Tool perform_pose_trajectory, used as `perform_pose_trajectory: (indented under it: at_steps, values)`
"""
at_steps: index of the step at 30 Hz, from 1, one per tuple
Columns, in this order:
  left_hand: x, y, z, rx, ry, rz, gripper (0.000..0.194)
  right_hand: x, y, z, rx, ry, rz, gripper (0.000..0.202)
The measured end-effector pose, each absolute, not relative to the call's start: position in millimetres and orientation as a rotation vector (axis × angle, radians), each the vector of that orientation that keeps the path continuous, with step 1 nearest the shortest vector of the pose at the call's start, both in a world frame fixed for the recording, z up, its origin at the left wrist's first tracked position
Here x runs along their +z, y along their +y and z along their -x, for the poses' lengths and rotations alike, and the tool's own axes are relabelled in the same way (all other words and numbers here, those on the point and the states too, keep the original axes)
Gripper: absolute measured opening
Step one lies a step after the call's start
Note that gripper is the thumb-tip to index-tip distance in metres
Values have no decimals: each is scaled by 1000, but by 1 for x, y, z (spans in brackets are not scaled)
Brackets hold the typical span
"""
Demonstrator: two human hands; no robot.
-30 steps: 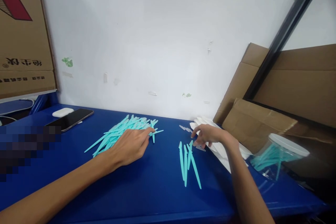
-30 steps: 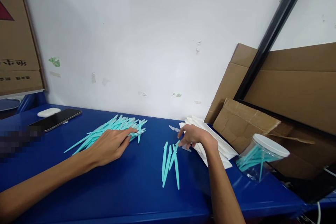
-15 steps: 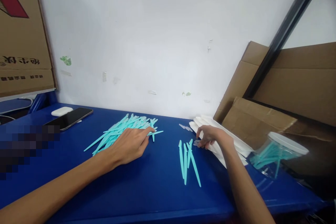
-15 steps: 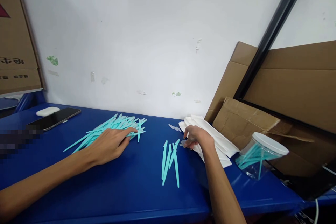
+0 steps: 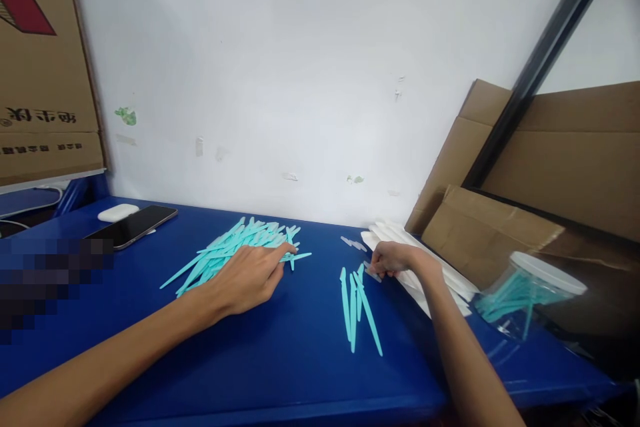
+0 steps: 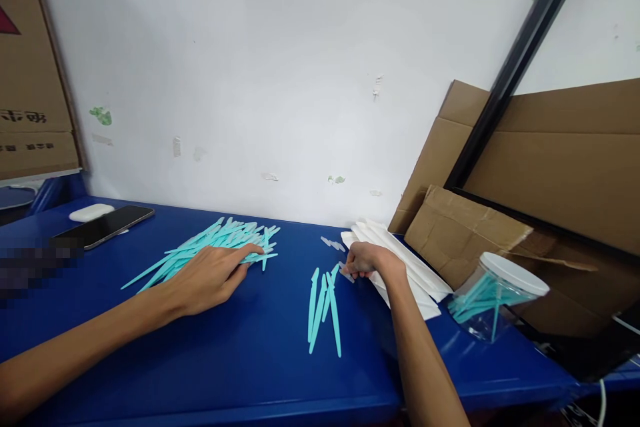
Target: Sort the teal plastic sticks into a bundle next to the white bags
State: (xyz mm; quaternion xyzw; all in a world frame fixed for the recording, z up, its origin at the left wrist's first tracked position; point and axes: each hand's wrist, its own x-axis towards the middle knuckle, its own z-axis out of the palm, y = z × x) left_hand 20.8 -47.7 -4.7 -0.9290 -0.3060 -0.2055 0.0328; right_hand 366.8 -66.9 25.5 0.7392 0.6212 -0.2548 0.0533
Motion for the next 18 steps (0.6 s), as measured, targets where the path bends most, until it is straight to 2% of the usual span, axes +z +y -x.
perform_pose_trajectory:
  at_steps: [9,14,18]
  values:
    - [-4,-48,-20,-613,-954,2862,39,25,-67,-358,-678,1881,-2228,20]
    - [-4,-48,-21,-619,-956,2864,39,31,-68,-348,-316,2071,-2240,26]
    - [-6,-47,-21,-636,-926,2879,37,27,-62,-339,-161,2227,-2222,25]
